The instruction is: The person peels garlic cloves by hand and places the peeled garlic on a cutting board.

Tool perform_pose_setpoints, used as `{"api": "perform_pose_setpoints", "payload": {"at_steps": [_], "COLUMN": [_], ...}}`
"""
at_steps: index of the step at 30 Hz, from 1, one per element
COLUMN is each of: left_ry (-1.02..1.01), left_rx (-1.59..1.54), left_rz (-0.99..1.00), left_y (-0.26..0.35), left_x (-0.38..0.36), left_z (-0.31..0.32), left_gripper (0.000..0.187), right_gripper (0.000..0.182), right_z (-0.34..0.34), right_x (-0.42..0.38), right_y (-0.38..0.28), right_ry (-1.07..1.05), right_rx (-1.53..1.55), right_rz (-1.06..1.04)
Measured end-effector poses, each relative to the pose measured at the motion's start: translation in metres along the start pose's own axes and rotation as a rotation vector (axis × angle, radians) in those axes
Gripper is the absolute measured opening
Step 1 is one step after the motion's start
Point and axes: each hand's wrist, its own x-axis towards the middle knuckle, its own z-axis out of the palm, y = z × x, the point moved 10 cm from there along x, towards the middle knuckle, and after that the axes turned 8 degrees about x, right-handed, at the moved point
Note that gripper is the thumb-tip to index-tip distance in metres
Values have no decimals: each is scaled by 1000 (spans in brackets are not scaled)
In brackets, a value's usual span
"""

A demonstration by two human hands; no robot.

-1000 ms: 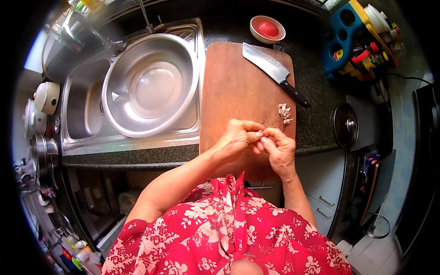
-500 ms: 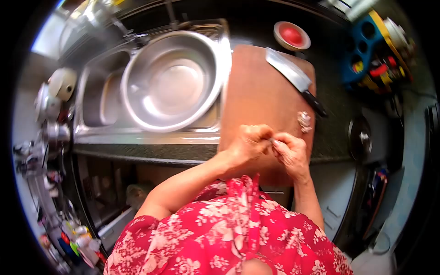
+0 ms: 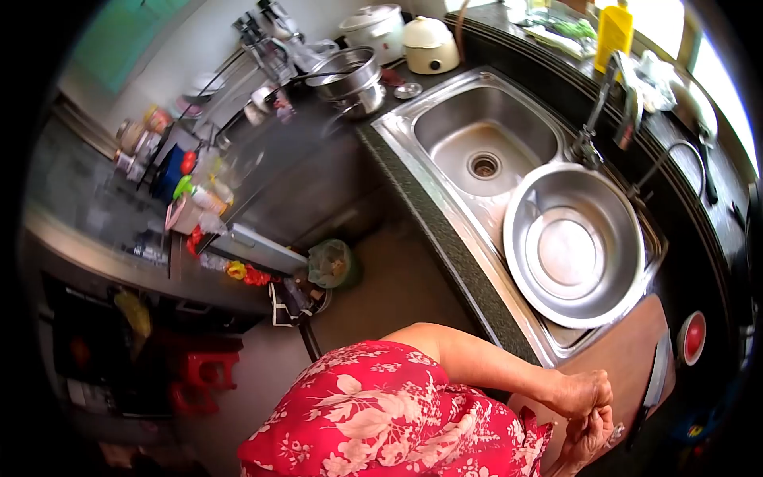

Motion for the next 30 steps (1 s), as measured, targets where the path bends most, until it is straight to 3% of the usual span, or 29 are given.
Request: {"api": "perform_pose_setpoints", "payload": {"at_steps": [1,2,4,6,8,11,12,14,17,18,20,21,24,28,30], "left_ry": [34,18,77,133,151,208,222,137,148,152,253,296,318,225,212], "left_rx": [-23,-59,-79,-100,-121,-165,-167,-475,-432,-430,-104,53,40,-536,-550], "left_rz": [10,4,38,73,-128,-161,-152,-425,-480,-475,-259,-150,-116,-368,-344], "left_y": [5,5,5,4,-21,-44,-36,-48,-54,-65,-75,-47,-35,-59,-57], "left_x": [2,-7,-11,-16,-23,-28,-30,-43,-48,-47,-40,-43,-47,-54,-55], "left_z": [-13,-15,-28,-41,-46,-55,-67,-67,-74,-69,-73,-91,-103,-96,-101], "left_gripper": [6,7,6,6,4,3,3,3,5,5,7,8,11,17,17], "right_gripper": [23,23,11,12,12,12,12,13,12,13,13,13,14,12,12], "right_z": [44,49,49,61,69,91,94,90,95,98,103,104,103,125,136], "right_x": [0,-6,1,5,6,10,13,17,24,24,25,25,34,30,28], "right_y": [-1,11,8,15,23,23,16,14,17,16,13,13,18,16,14], "right_ry": [-419,-418,-97,-160,-211,-286,-172,-56,-171,-171,-175,-181,-185,-205,-198], "right_rx": [306,314,1,92,196,129,39,-41,-181,-211,-240,-309,-333,-329,-327], "right_rz": [311,311,118,133,150,108,32,-45,-112,-168,-226,-221,-253,-300,-298]}}
